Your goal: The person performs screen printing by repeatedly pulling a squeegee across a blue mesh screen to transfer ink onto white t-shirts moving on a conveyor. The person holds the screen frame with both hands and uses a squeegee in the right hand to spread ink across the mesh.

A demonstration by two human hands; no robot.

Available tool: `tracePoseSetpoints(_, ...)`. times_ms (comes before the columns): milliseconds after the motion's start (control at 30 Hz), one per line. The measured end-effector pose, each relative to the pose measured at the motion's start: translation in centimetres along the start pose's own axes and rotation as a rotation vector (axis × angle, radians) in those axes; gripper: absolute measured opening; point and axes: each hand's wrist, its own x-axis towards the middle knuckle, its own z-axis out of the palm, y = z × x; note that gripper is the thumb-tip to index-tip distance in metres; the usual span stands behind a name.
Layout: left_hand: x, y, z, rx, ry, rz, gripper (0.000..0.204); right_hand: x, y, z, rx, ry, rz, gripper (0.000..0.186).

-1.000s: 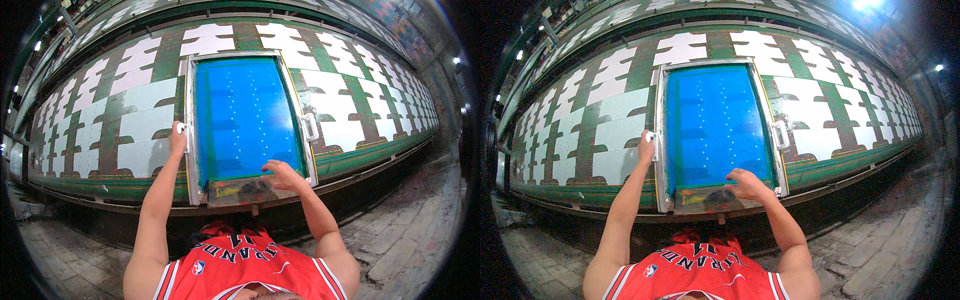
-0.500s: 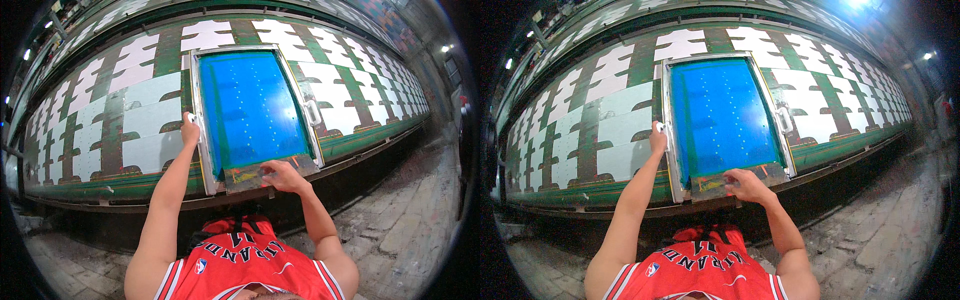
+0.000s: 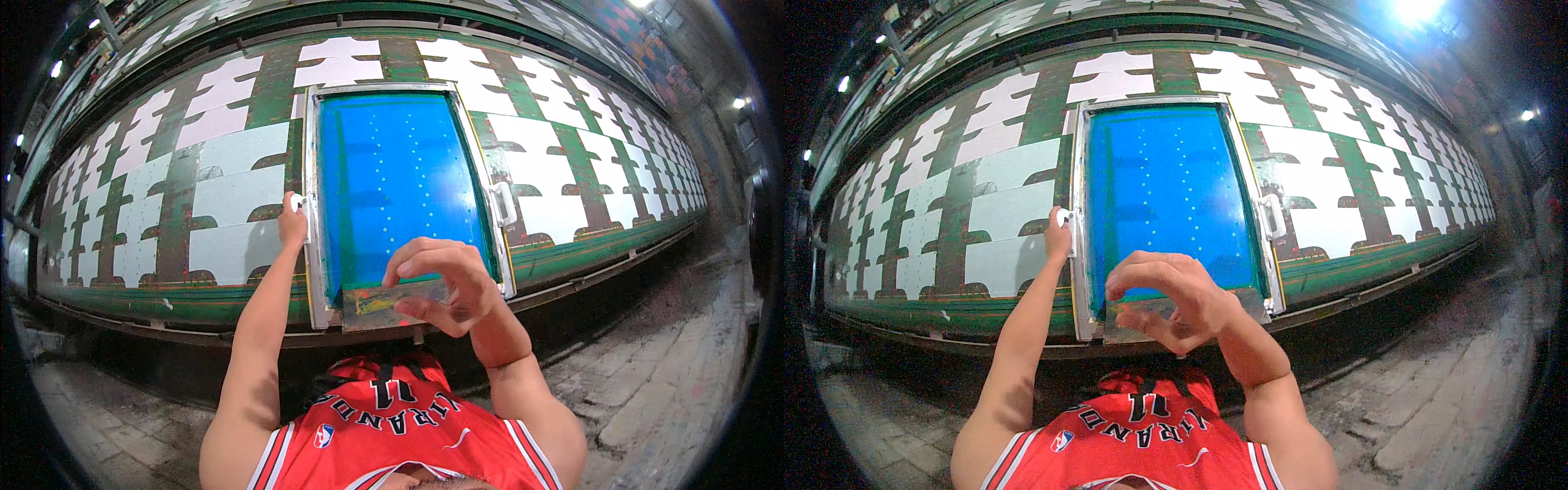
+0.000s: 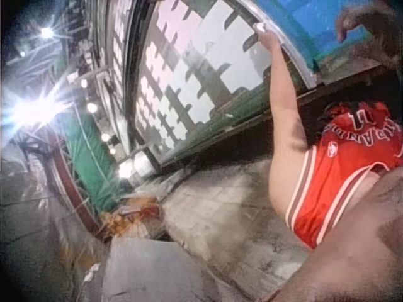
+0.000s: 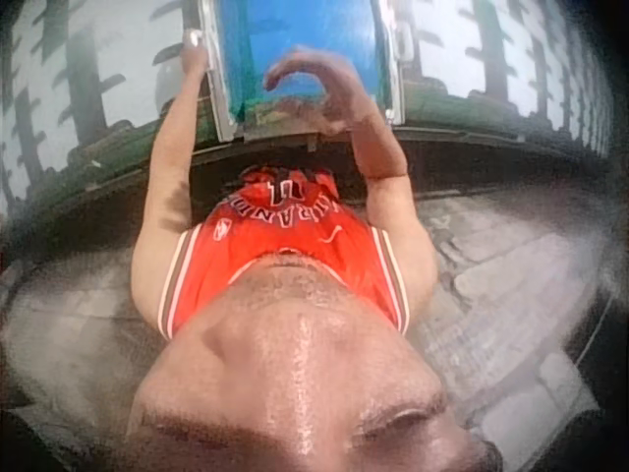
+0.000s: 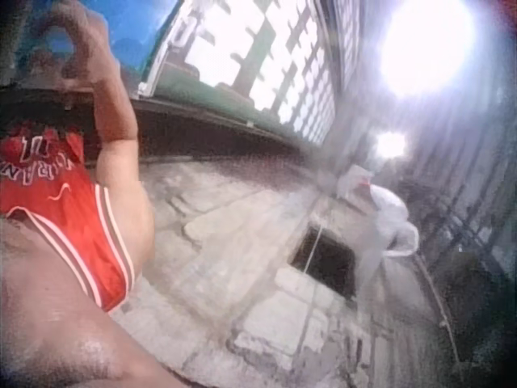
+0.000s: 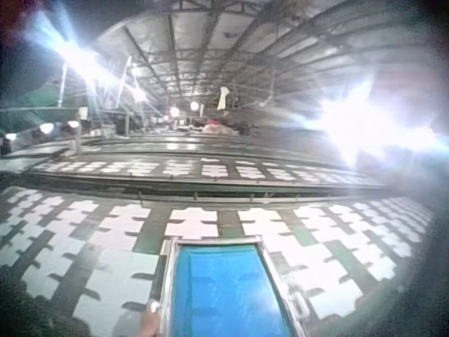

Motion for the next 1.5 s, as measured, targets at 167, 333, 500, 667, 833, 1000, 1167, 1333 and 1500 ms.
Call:
tracePoseSetpoints(167, -0.1, 0.5, -0.1, 0.017, 0.048, -0.004, 0.055, 2.6, -2.9, -4.4, 0.306, -0.062, -0.138, 0.046)
tracePoseSetpoints(333, -0.3, 0.9, 0.1, 0.049, 0.061, -0.056, 0.055, 4.4, -3.6, -3.9, 0.631, 0.175, -0.606, 0.021)
tracePoseSetpoints(500, -0.4, 1.5, 0.2, 0.055, 0.105, -0.035, 0.055, 4.0, -10.7, -4.5, 0.679, 0.446, -0.38, 0.023)
tracePoseSetpoints(667, -0.3, 1.4, 0.2, 0.056, 0.09, -0.106, 0.055, 3.7, -12.8, -6.3, 0.812, 0.372, -0.216, 0.03)
tracePoseSetpoints(833, 0.1, 1.0, 0.5, 0.003, 0.129, -0.002, 0.054, 3.7, -5.4, -10.6, 0.383, -0.407, -0.558, 0.022)
tracePoseSetpoints(1000, -0.1, 1.2, 0.1, -0.047, 0.087, -0.067, 0.054, -1.4, 0.3, -8.7, 0.052, -0.627, -0.12, 0.029)
tracePoseSetpoints(1167, -0.4, 1.6, -0.3, -0.027, 0.075, -0.033, 0.053, -12.3, 6.3, -4.9, -0.291, -0.703, 0.409, 0.039)
tracePoseSetpoints(1333, -0.4, 1.4, -0.6, -0.029, 0.044, -0.052, 0.052, -20.7, 8.4, -3.0, -0.747, -0.66, 0.511, 0.059)
tracePoseSetpoints(1500, -0.4, 1.2, -0.6, -0.038, 0.06, -0.005, 0.052, -22.3, 9.8, -2.1, -0.967, -0.653, 0.404, 0.059)
